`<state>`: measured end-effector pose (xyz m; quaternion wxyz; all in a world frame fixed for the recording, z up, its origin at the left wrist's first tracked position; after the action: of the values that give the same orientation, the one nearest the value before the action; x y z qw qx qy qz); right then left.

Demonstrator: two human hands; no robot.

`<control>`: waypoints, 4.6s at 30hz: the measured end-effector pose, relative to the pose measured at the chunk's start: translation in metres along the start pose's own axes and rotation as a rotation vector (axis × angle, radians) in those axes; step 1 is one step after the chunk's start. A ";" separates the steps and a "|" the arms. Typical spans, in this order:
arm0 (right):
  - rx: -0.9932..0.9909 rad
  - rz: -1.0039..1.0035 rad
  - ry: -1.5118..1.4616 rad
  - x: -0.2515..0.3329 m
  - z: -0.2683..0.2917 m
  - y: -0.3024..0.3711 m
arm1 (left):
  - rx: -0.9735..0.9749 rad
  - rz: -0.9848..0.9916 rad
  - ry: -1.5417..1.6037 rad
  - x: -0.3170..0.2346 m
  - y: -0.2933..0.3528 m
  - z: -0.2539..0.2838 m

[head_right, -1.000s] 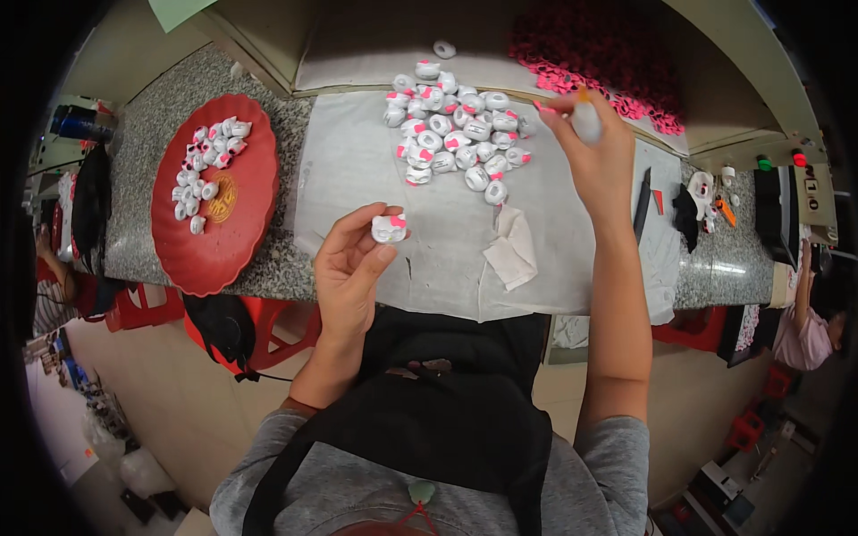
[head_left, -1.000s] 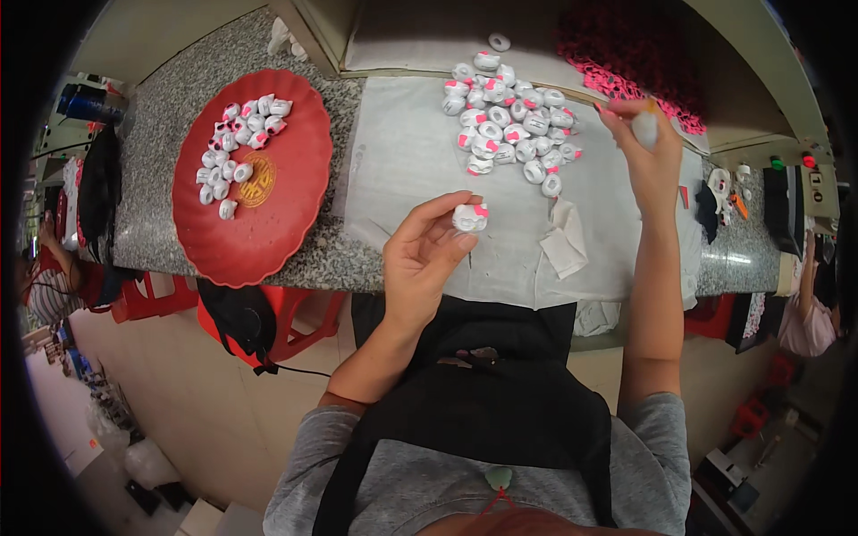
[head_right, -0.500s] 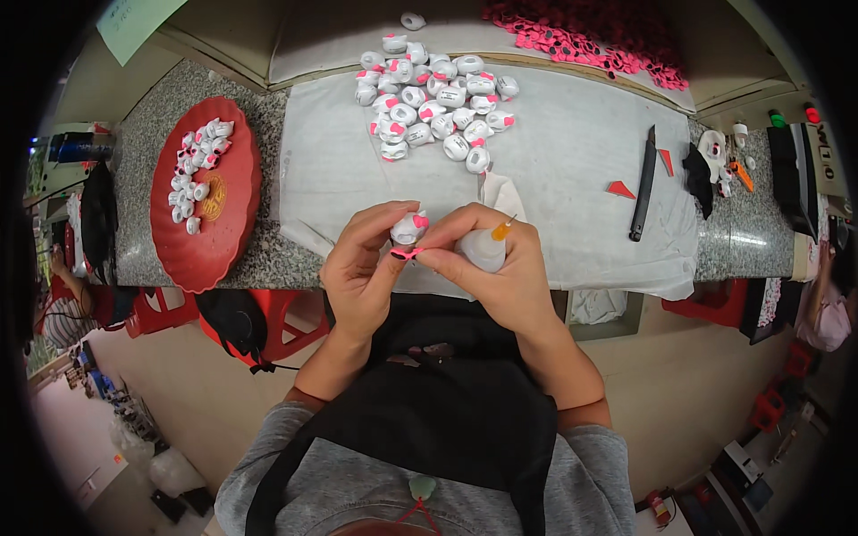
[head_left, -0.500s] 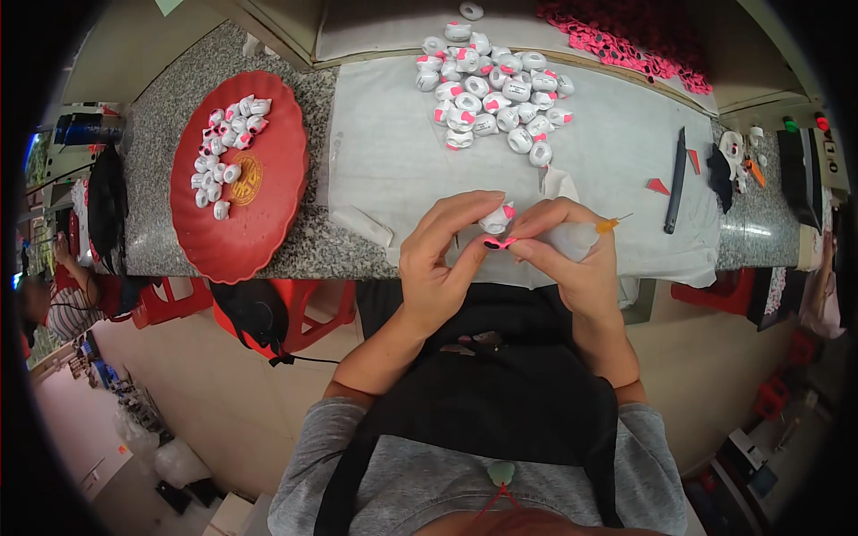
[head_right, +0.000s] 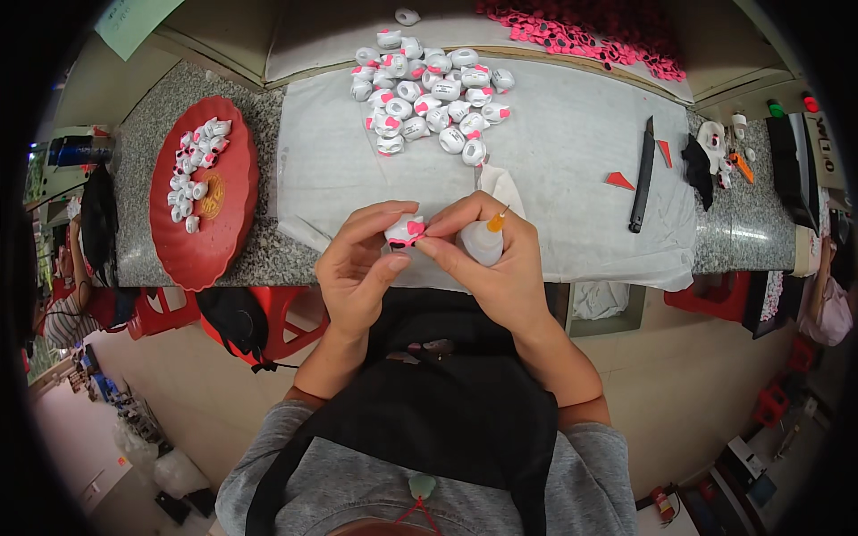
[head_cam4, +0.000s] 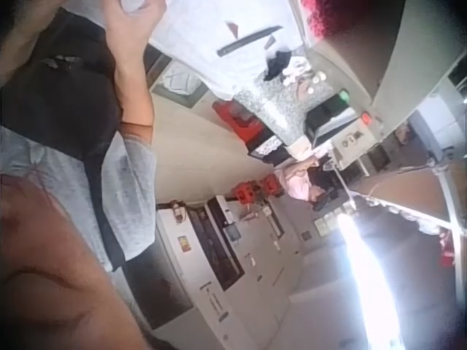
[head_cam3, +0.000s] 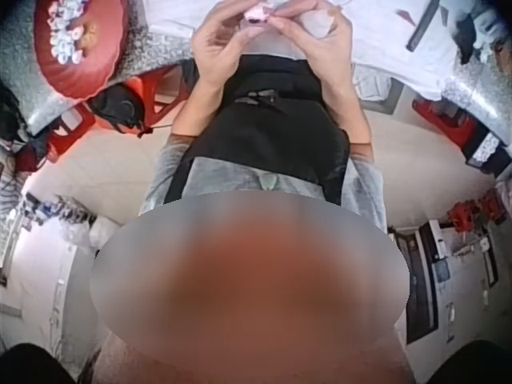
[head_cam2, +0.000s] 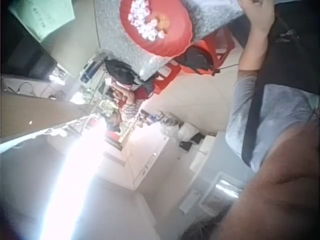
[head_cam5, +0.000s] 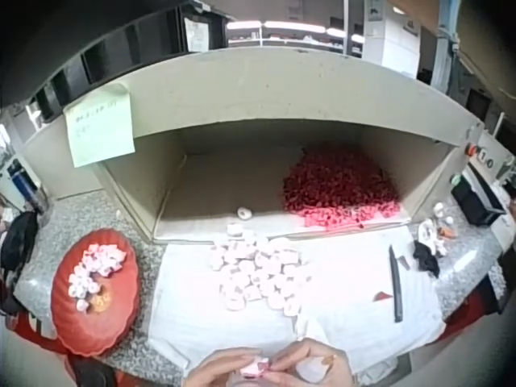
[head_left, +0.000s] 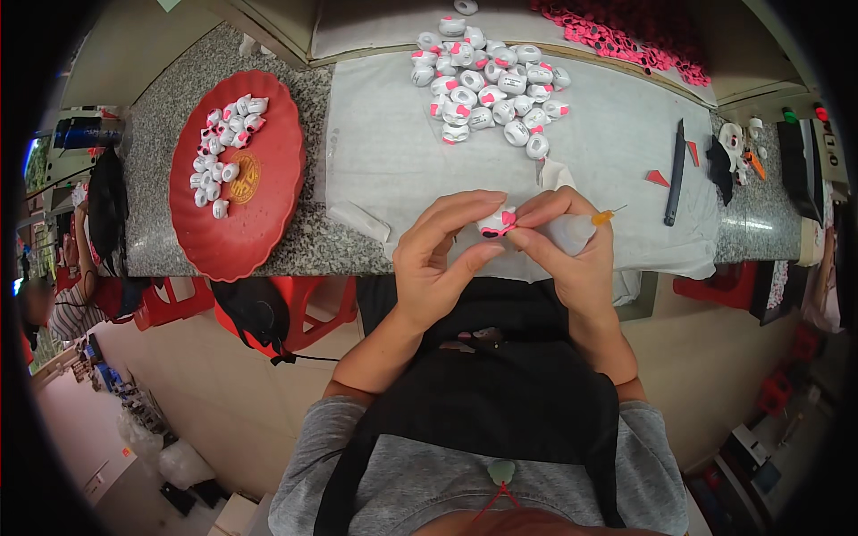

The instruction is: Assembling small plastic toy components by applying glue from a precision bottle and joining the parts.

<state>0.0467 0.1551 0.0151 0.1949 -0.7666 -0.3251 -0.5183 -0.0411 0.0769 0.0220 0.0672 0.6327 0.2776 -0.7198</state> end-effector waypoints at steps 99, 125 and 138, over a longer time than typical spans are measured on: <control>0.063 -0.128 -0.051 -0.025 0.003 -0.003 | 0.028 0.290 0.246 0.030 0.002 -0.004; -0.162 0.188 0.082 0.045 0.039 0.015 | -0.002 -0.132 -0.336 -0.005 -0.046 0.019; -0.146 0.675 0.132 0.071 0.017 0.041 | -0.085 0.171 0.406 0.021 0.000 0.004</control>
<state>0.1042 0.1581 0.0754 0.3206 -0.8077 -0.0023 -0.4949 -0.0489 0.0805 0.0025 0.0974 0.7826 0.2609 -0.5568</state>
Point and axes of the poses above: each hand's wrist, its own y-axis away from the middle knuckle, its own z-axis out of the back of the hand, x = y × z, the point moved 9 cm from there along -y, towards the middle knuckle, and after that the axes turned 10 degrees about -y, right-handed, at the moved point
